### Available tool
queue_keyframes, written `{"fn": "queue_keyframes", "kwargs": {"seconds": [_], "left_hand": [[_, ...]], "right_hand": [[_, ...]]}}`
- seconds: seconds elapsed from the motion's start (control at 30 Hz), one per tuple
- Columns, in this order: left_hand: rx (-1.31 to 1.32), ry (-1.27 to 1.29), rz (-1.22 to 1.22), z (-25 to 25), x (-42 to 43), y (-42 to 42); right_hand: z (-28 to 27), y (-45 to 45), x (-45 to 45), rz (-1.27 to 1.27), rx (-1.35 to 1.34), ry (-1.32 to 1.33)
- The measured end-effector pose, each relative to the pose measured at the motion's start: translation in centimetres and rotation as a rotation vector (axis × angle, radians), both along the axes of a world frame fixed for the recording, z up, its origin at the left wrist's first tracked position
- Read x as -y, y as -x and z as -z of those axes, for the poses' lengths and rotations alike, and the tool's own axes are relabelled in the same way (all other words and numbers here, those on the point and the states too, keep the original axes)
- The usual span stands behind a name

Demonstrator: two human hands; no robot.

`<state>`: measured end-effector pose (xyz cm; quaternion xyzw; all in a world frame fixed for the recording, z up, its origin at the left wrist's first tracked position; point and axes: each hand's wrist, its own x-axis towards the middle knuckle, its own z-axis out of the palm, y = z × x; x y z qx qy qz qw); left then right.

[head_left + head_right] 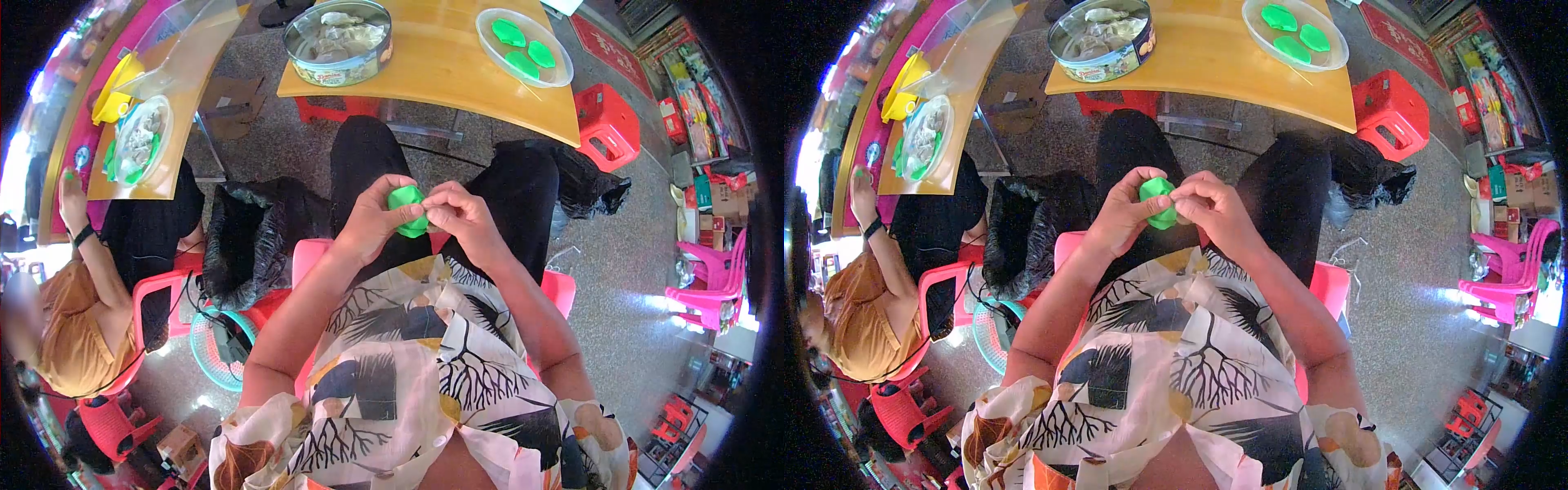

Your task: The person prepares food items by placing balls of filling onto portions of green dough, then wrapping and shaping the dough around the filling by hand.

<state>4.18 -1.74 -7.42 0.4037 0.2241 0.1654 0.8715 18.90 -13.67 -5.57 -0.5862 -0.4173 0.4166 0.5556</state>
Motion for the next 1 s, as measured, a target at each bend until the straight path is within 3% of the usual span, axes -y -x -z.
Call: {"fn": "queue_keyframes", "kwargs": {"seconds": [0.23, 0.33, 0.5, 0.63, 0.7, 0.83, 0.93, 1.0], "left_hand": [[-0.054, -0.277, 0.022, 0.7, -0.6, 0.2], [-0.109, -0.416, 0.022, 0.8, -0.7, -0.2], [-0.250, -0.720, -0.046, -0.4, -1.5, -0.6], [-0.125, -0.306, -0.174, 1.5, -0.9, -0.7], [-0.093, -0.119, -0.181, 1.6, -0.7, -0.4], [-0.068, -0.088, -0.066, 2.4, -1.1, -0.1], [-0.034, -0.056, -0.035, 1.5, -1.8, 0.3], [-0.097, -0.100, -0.012, 0.5, -2.4, 0.4]], "right_hand": [[0.7, -0.1, -0.9, 0.041, 0.318, 0.078], [-0.6, 0.4, -1.3, -0.017, 0.087, 0.299], [1.6, 1.0, -2.5, 0.107, -0.130, 0.143], [1.6, 1.6, -2.9, 0.161, -0.268, 0.123], [1.8, 1.5, -3.1, 0.181, -0.099, 0.149], [3.0, 1.1, -3.8, 0.185, 0.432, 0.012], [3.4, 0.7, -4.2, 0.105, 0.127, -0.069], [1.4, 0.7, -3.8, 0.035, -0.390, 0.115]]}}
